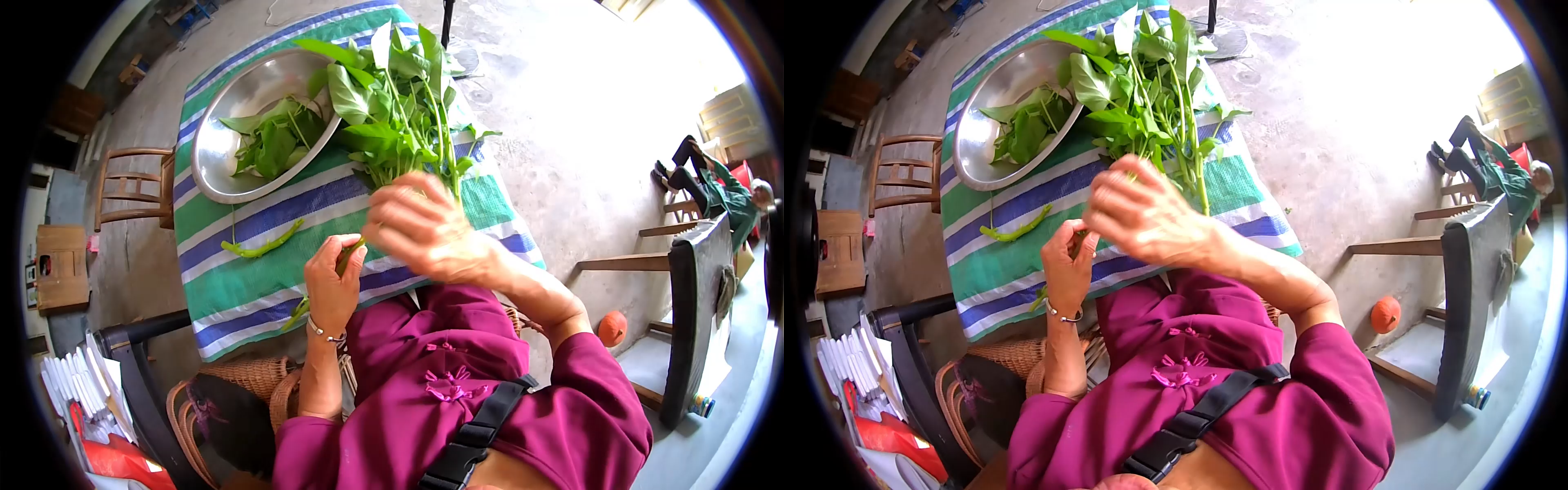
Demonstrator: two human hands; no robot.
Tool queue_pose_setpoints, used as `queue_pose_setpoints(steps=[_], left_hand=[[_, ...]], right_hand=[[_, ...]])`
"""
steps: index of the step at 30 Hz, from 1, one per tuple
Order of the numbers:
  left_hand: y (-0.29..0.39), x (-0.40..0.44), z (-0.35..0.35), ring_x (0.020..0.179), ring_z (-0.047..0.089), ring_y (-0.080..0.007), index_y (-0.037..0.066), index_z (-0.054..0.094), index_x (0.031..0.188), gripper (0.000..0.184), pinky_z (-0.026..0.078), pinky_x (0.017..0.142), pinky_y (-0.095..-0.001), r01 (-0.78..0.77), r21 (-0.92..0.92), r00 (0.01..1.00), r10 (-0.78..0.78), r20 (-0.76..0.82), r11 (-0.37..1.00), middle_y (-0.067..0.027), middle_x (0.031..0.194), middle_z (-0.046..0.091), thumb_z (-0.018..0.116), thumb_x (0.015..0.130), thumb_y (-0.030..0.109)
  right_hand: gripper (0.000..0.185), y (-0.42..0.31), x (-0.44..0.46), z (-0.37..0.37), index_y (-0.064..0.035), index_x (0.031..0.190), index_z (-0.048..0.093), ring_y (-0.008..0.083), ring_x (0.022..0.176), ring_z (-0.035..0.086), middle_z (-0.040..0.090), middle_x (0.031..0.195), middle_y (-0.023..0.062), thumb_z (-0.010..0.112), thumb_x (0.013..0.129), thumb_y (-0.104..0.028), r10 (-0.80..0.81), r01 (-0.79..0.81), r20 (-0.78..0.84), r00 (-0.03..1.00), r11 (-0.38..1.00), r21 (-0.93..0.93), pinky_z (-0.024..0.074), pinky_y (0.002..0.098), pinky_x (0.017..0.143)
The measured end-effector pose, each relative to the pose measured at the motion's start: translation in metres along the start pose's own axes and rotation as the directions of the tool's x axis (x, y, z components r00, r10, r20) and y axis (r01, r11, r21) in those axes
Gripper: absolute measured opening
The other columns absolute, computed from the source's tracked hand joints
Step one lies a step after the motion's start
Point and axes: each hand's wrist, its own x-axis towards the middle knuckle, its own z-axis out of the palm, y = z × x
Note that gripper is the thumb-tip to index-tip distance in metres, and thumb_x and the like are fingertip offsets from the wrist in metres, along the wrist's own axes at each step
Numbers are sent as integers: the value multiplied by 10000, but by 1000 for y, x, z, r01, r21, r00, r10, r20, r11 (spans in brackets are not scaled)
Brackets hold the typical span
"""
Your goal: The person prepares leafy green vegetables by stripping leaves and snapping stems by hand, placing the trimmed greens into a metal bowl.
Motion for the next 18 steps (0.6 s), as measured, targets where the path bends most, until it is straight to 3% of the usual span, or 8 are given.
queue_pose_setpoints(steps=[2, 4, 5, 7, 12, 15, 18], left_hand=[[9, 2, 1, 574, 543, -134, -12, 587, 881, 91, 419, 518, -254, -29, 32, 1000, 29, 2, 999, -83, 705, 577, 610, 796, 7], [16, 4, 3, 547, 464, -66, -10, 586, 880, 101, 374, 495, -212, -200, 120, 978, 206, -42, 972, -15, 661, 542, 625, 789, 9], [16, 3, 3, 547, 464, -66, -10, 586, 880, 101, 374, 495, -212, -199, 123, 977, 206, -50, 972, -15, 661, 542, 625, 789, 9], [17, 2, 4, 641, 600, -246, -16, 586, 872, 108, 466, 580, -308, -117, 79, 990, 122, -64, 990, -131, 758, 595, 617, 770, -10], [22, 6, 8, 623, 590, -238, -18, 585, 861, 88, 456, 566, -301, -149, 113, 982, 160, -100, 982, -130, 751, 593, 616, 780, -2], [25, 8, 10, 595, 579, -232, -17, 581, 849, 74, 448, 548, -302, -142, 112, 979, 157, -132, 983, -127, 740, 592, 615, 788, 7], [21, 8, 12, 581, 575, -224, -14, 581, 843, 68, 442, 538, -303, -118, 120, 981, 134, -137, 986, -124, 725, 589, 615, 789, 10]], right_hand=[[209, -7, -11, 17, -46, 829, 573, 215, 836, 541, 515, 786, 66, 560, 664, -174, -8, 14, 128, 992, 999, -44, 396, 376, 842], [199, -7, -15, 23, -42, 792, 558, 206, 786, 521, 482, 756, 61, 546, 662, -192, 6, 7, 147, 989, 997, -82, 398, 358, 794], [199, -7, -18, 24, -42, 792, 558, 206, 786, 521, 482, 756, 61, 546, 662, -192, -3, 15, 146, 989, 997, -78, 398, 358, 794], [178, -9, -16, 19, -46, 766, 548, 199, 747, 506, 476, 767, 60, 540, 659, -188, -33, 57, 172, 985, 989, -139, 393, 344, 748], [162, -5, -18, 21, -44, 748, 539, 177, 685, 479, 440, 739, 48, 542, 654, -176, -14, 39, 165, 986, 988, -147, 381, 310, 649], [259, -4, -19, 22, -24, 847, 556, 191, 679, 497, 463, 775, 53, 571, 629, -163, 37, -20, 173, 984, 995, -94, 402, 319, 650], [210, -4, -19, 27, -36, 801, 549, 180, 674, 495, 450, 749, 49, 576, 640, -168, 33, -19, 143, 989, 995, -96, 394, 315, 644]])
